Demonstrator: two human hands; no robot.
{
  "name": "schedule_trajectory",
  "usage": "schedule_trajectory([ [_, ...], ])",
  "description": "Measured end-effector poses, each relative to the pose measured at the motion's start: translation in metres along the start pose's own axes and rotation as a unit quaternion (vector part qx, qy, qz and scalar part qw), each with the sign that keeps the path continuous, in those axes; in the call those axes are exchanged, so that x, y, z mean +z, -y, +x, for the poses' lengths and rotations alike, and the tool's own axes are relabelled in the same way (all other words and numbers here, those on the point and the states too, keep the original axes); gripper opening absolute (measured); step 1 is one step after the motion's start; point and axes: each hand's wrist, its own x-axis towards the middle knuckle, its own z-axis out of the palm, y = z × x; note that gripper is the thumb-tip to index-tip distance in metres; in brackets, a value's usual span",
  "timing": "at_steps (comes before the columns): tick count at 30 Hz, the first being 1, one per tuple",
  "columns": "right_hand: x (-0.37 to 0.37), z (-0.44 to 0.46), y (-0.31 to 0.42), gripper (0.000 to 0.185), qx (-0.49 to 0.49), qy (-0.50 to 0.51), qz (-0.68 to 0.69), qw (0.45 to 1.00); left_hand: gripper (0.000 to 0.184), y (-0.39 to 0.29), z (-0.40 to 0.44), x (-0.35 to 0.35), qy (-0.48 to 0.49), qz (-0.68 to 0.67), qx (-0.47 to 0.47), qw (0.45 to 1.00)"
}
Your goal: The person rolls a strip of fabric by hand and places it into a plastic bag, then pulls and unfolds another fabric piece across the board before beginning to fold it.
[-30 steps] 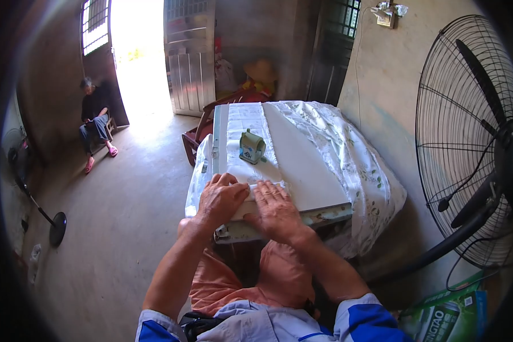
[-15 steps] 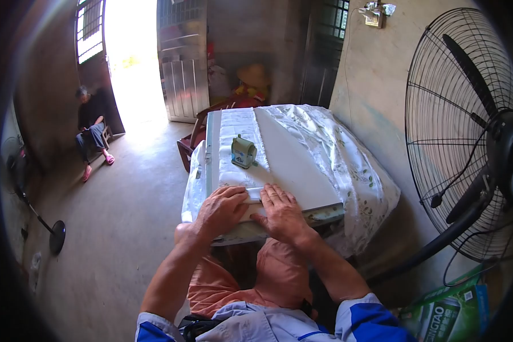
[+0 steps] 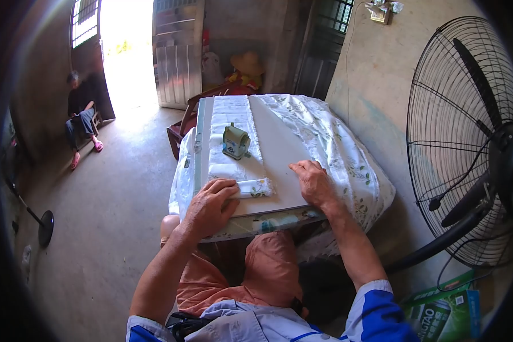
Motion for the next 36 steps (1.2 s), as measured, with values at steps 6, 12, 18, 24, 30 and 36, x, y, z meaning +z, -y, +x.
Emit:
schedule_trajectory([
  [6, -0.001, 0.002, 0.009, 0.032, -0.057, 0.041, -0.118, 0.991, 0.030, -0.002, 0.000, -0.001, -0.005, 0.006, 0.002, 1.000],
  [12, -0.007, 0.017, 0.018, 0.025, -0.137, 0.140, -0.247, 0.949, 0.029, 0.001, -0.001, 0.002, -0.008, 0.007, 0.002, 1.000],
  [18, -0.011, 0.007, 0.005, 0.025, -0.185, 0.100, -0.188, 0.959, 0.030, 0.000, -0.003, 0.001, -0.015, -0.001, 0.007, 1.000],
  [24, -0.031, 0.007, 0.007, 0.026, -0.208, 0.151, -0.152, 0.954, 0.030, -0.001, -0.002, 0.000, -0.016, -0.004, 0.015, 1.000],
  [30, -0.053, -0.007, -0.003, 0.027, -0.022, 0.110, 0.138, 0.984, 0.028, -0.002, -0.002, 0.002, -0.023, 0.000, 0.004, 1.000],
  [36, -0.039, -0.029, -0.019, 0.023, 0.182, 0.057, 0.367, 0.910, 0.029, -0.004, -0.001, 0.001, -0.016, 0.008, -0.002, 1.000],
])
